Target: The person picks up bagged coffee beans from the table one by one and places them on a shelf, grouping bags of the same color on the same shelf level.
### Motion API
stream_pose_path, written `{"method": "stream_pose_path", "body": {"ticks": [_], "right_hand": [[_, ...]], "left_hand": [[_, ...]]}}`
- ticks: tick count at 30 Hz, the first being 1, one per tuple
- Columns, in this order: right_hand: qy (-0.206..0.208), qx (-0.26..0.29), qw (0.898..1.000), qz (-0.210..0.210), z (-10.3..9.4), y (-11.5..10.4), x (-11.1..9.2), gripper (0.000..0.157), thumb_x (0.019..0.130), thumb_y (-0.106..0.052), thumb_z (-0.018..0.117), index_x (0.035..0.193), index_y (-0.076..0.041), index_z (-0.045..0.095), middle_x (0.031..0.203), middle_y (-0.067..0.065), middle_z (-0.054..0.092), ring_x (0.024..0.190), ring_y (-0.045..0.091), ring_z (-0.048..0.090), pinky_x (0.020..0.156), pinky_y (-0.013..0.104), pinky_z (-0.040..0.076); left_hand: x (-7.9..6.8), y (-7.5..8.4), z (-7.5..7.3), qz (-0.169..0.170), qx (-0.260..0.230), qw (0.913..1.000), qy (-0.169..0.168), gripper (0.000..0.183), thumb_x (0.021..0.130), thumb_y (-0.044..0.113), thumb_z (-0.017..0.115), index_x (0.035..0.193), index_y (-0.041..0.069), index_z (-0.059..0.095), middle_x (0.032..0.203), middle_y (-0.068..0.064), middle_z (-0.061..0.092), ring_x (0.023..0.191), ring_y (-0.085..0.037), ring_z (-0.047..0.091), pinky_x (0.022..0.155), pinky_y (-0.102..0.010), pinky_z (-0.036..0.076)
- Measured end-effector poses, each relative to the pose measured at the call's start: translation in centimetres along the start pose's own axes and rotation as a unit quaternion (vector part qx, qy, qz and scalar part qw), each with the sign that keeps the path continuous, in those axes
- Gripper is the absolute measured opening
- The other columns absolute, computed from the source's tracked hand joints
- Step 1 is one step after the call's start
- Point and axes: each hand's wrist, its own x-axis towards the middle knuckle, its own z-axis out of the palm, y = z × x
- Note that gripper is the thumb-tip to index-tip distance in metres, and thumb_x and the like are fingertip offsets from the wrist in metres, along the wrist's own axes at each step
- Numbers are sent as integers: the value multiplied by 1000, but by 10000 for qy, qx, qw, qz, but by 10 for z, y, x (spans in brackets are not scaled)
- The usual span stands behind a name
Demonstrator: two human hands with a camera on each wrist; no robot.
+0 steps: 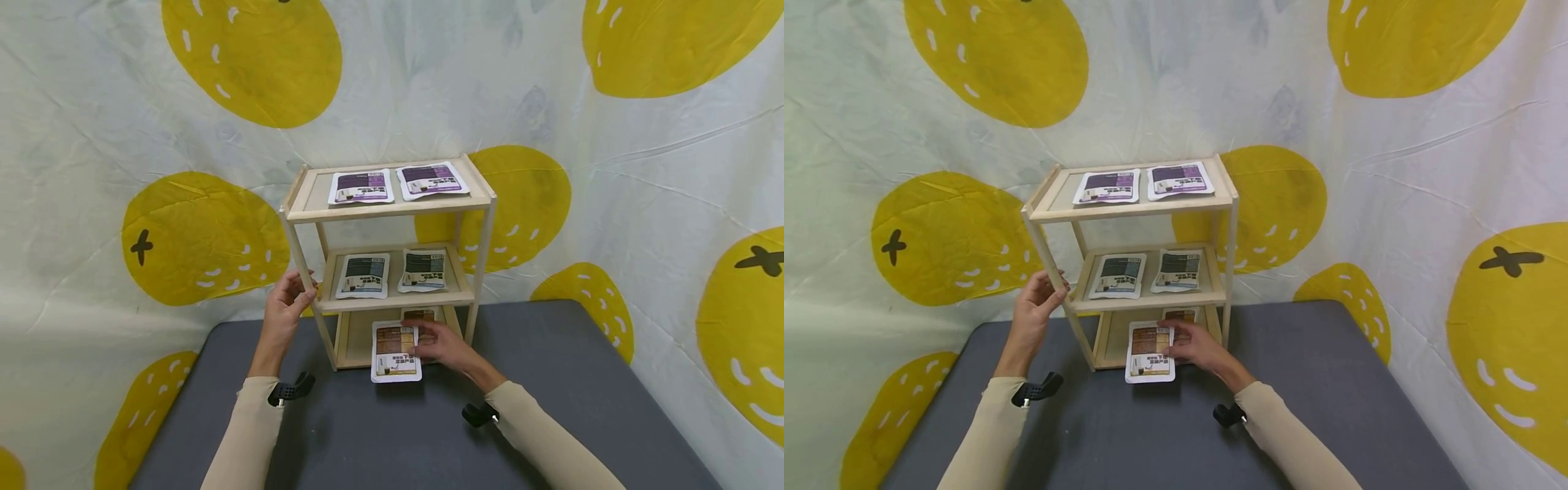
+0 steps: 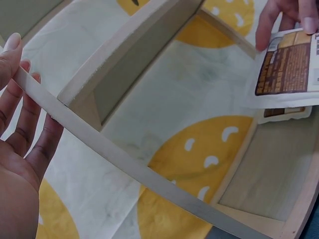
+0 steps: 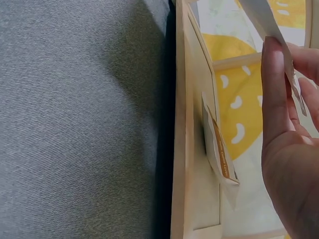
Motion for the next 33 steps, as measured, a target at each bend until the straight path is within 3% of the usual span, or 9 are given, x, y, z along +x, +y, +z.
{"method": "stream_pose_path", "body": {"ticks": [4, 12, 18, 23, 27, 33], "right_hand": [[74, -154, 9998, 50, 1, -2, 3, 61, 91, -7, 76, 147, -7, 52, 129, 23, 63, 105, 25, 69, 81, 38, 60], [206, -510, 9984, 153, 4, -1, 11, 60, 93, -15, 76, 148, -15, 53, 132, 19, 61, 105, 25, 68, 80, 41, 60], [174, -528, 9984, 78, 6, 0, 16, 62, 93, -14, 75, 150, -13, 51, 137, 21, 56, 98, 25, 71, 77, 46, 61], [323, -641, 9974, -34, 9, 2, 22, 60, 92, -14, 76, 148, -14, 53, 146, 14, 50, 116, 33, 61, 79, 44, 60], [385, -685, 9969, -4, 11, 3, 26, 59, 93, -16, 76, 148, -16, 54, 147, 11, 50, 123, 34, 57, 81, 42, 60], [292, -587, 9978, 40, 13, 4, 33, 62, 94, -18, 75, 151, -14, 50, 151, 14, 48, 123, 35, 59, 84, 47, 59]], "left_hand": [[0, 0, 0, 10, 24, 10000, 4, 34, 98, 7, 66, 131, 3, 59, 111, -18, 63, 102, -31, 61, 82, -25, 52], [0, 0, 0, -40, 55, 10000, 8, 35, 99, 8, 66, 132, 0, 57, 109, -8, 64, 102, -26, 61, 84, -25, 53], [0, 0, 0, -125, 27, 9999, -1, 40, 99, 8, 66, 134, -5, 53, 110, -7, 64, 102, -24, 60, 81, -26, 51], [0, 0, 0, -108, 32, 9999, 40, 34, 98, 7, 66, 131, 2, 58, 112, -19, 61, 103, -32, 59, 81, -26, 52], [0, -2, -1, -72, 44, 10000, 35, 34, 98, 7, 66, 131, 1, 57, 111, -14, 64, 105, -38, 59, 81, -26, 52], [1, -4, -2, 10, 83, 9999, -58, 32, 99, 6, 64, 131, 4, 59, 109, -2, 65, 105, -32, 61, 82, -25, 51]]}}
